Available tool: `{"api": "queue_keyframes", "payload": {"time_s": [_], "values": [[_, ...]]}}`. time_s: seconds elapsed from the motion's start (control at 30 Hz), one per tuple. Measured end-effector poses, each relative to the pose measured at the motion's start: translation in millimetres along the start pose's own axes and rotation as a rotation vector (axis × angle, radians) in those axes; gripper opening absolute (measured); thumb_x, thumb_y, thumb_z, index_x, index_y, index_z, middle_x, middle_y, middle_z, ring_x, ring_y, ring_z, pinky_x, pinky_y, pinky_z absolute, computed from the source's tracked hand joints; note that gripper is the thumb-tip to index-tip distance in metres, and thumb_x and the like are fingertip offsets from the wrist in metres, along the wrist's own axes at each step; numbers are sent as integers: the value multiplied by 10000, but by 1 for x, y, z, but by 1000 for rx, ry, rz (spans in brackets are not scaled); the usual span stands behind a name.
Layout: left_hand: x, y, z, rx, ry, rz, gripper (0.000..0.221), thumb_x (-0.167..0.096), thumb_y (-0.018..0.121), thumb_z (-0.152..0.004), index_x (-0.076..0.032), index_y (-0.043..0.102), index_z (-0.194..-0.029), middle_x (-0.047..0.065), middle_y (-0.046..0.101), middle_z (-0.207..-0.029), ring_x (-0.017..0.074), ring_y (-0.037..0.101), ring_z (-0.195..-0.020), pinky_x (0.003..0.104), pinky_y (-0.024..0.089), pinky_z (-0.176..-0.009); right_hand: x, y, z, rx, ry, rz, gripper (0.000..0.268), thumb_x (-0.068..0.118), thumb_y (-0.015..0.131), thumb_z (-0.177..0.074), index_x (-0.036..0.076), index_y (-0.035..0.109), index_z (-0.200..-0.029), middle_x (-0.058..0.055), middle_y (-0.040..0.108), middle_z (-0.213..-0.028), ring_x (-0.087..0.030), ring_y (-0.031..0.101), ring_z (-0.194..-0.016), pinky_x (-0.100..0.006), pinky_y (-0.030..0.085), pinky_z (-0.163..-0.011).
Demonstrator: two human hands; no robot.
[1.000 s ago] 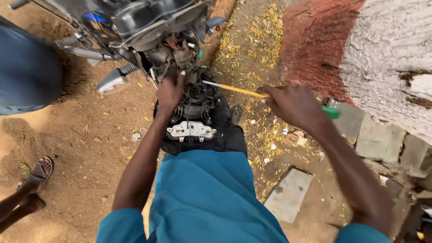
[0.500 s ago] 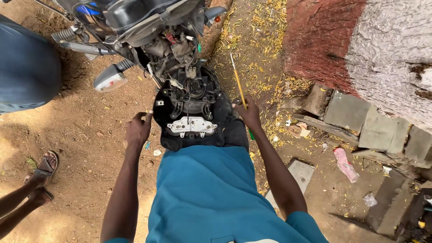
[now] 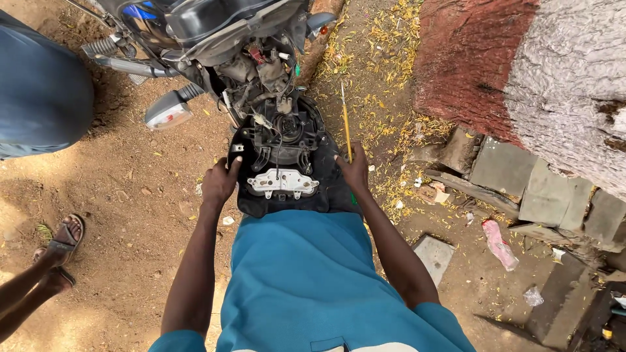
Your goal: Repairing the internal wiring and headlight assembly of a motorcycle using a screwdriver.
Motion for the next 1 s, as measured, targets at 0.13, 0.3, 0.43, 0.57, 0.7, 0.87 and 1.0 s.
{"api": "queue_keyframes", "payload": {"time_s": [0.13,0.3,0.43,0.57,0.7,0.87,1.0], "values": [[-5,-14,1,-84,-69,76,599,-573,497,-1002,-65,665,-1270,213,713,-665,374,720,-673,517,542,-661,13,-15,2,-107,-27,-43,163,133,742,-941,44,670,-1057,-56,650,-911,-141,637,-812,-331,517,-704],[-26,-24,-39,-361,156,247,415,-395,491,-1090,-70,742,-1151,43,610,-600,106,395,-427,333,321,-402,11,-19,-5,-39,51,-238,249,206,714,-971,32,714,-1148,-20,669,-770,-51,558,-578,-246,437,-492],[-131,-59,-52,-237,223,296,472,-453,500,-1062,-75,667,-1291,68,525,-492,153,344,-379,364,297,-360,71,-30,-12,47,49,-54,318,218,731,-939,55,743,-1212,-49,714,-752,-94,592,-535,-273,449,-484],[-169,-33,-106,-242,235,94,505,-478,494,-1051,-31,721,-1110,50,585,-651,163,555,-512,369,471,-468,96,-28,-21,119,-95,61,346,241,747,-953,59,725,-1246,-53,752,-810,-91,687,-638,-272,538,-578],[-185,-24,-117,-138,71,284,431,-375,456,-1077,-19,696,-1116,117,704,-779,212,661,-642,404,550,-579,113,-27,-21,162,-118,-19,331,244,722,-958,75,737,-1243,-37,768,-879,-86,700,-689,-272,560,-629],[-164,9,-130,-245,170,772,275,-231,610,-982,-40,793,-1057,76,778,-838,150,686,-704,356,529,-655,103,-20,-27,186,-70,-36,308,239,721,-965,79,766,-1224,-55,750,-827,-95,691,-696,-280,531,-630],[-167,-3,-103,-216,68,661,250,-246,668,-1018,-35,794,-1064,117,741,-783,176,621,-680,349,480,-672,130,-22,-31,193,-102,156,290,257,678,-965,117,758,-1206,-37,754,-813,-91,700,-665,-284,529,-580]]}}
Point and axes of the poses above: each hand's wrist, its own z-axis away from the middle knuckle, its own y-axis out of the palm, x = y × z, the point moved 6 cm from there along -z, towards the middle knuckle
